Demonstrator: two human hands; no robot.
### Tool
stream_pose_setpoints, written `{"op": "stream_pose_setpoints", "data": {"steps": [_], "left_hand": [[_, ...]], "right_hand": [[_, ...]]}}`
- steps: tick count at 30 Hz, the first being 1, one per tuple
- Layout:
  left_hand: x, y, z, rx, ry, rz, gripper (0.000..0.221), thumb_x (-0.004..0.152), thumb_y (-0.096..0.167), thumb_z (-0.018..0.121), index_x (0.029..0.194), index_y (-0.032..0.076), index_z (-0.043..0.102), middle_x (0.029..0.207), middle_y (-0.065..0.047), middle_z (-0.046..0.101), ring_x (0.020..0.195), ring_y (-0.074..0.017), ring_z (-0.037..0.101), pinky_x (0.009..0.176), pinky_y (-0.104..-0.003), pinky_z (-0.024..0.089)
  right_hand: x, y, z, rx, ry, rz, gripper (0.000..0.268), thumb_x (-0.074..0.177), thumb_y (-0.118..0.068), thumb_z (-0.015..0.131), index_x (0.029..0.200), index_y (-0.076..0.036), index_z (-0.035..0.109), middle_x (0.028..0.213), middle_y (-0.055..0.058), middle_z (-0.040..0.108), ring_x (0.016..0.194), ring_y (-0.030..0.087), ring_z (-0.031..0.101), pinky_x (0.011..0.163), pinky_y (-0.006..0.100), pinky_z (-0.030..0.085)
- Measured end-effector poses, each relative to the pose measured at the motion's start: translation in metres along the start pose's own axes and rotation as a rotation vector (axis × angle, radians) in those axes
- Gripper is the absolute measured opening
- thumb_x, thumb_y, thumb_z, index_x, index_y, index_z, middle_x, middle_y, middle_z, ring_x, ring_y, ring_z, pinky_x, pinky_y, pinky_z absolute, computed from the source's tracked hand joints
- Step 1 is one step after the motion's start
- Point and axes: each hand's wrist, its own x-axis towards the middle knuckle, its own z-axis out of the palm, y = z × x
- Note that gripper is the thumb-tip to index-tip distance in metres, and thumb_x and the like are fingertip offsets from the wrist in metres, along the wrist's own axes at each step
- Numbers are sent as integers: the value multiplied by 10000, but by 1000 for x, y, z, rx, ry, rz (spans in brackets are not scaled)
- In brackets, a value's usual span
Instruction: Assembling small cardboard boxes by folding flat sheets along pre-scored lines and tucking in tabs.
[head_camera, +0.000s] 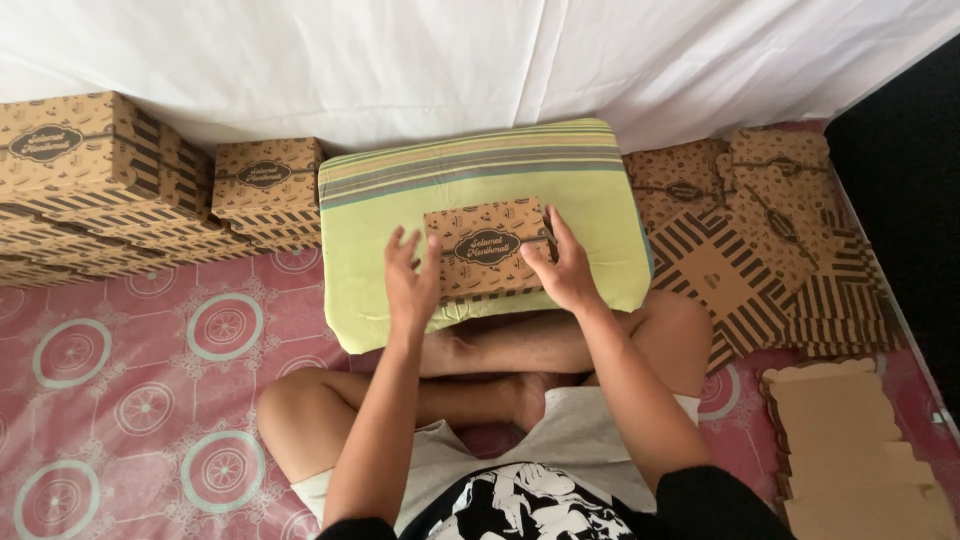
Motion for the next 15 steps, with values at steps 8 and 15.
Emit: {"op": "stream_pose_setpoints", "data": {"steps": [8, 15], "left_hand": [[-19, 4, 2, -77, -97, -7, 609, 1024, 375, 626, 1390, -107, 559, 1530, -292, 400, 1360, -495, 478, 1093, -562, 478], [-33, 11, 3, -76, -64, 70, 476, 1075, 310, 507, 1363, -53, 617, 1461, -302, 482, 1336, -518, 494, 1074, -546, 501]], "right_hand": [[-9, 34, 13, 53, 5, 9, 800, 892, -364, 751, 1557, -65, 422, 1519, 228, 487, 1441, 359, 406, 1204, 521, 310], [-16, 23, 18, 79, -8, -34, 685, 981, -339, 635, 1562, -57, 406, 1534, 237, 464, 1453, 374, 382, 1216, 526, 284]]}}
